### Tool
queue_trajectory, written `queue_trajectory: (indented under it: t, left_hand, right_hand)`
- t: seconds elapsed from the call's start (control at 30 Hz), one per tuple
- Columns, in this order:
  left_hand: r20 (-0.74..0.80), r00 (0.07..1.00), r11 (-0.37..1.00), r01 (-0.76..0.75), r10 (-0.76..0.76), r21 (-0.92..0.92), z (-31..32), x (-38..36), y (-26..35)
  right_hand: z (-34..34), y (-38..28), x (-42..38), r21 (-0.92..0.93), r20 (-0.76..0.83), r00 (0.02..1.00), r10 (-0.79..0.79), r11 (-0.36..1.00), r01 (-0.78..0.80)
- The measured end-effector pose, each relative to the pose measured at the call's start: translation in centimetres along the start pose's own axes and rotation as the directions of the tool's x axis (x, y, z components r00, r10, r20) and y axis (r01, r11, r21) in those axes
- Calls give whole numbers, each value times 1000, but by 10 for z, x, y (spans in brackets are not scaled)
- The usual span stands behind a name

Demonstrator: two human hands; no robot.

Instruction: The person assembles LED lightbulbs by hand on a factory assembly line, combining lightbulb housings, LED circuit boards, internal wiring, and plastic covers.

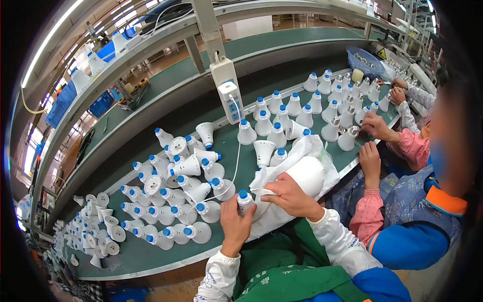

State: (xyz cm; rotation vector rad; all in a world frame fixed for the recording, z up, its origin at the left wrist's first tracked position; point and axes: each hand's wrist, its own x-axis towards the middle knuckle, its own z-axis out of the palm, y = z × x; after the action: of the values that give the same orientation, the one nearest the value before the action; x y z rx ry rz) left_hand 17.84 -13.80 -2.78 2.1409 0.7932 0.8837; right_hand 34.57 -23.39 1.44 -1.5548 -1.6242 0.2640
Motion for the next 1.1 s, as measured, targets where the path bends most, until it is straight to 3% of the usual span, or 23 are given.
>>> queue_trajectory:
  t: [0.1,0.2,0.27,0.43,0.6,1.1]
  left_hand:
    - [-25,998,996,-52,54,68,-6,2,5]
    - [-71,997,997,-16,11,-72,7,3,-12]
    - [-83,989,969,104,-125,-224,12,0,-16]
    - [-92,990,973,85,-106,-213,17,-5,-20]
    - [-103,991,982,60,-80,-181,18,-7,-24]
    - [-89,992,978,66,-85,-196,15,-7,-20]
  right_hand:
    - [2,2,-3,106,92,993,75,991,-85]
    - [6,-6,-6,33,60,993,107,994,-109]
    - [14,-10,-9,14,20,996,85,996,-86]
    - [20,-20,-12,-92,44,998,51,995,-47]
    - [32,-11,-15,-227,-44,999,18,974,-28]
    - [35,-18,-12,-208,-141,989,-51,978,21]
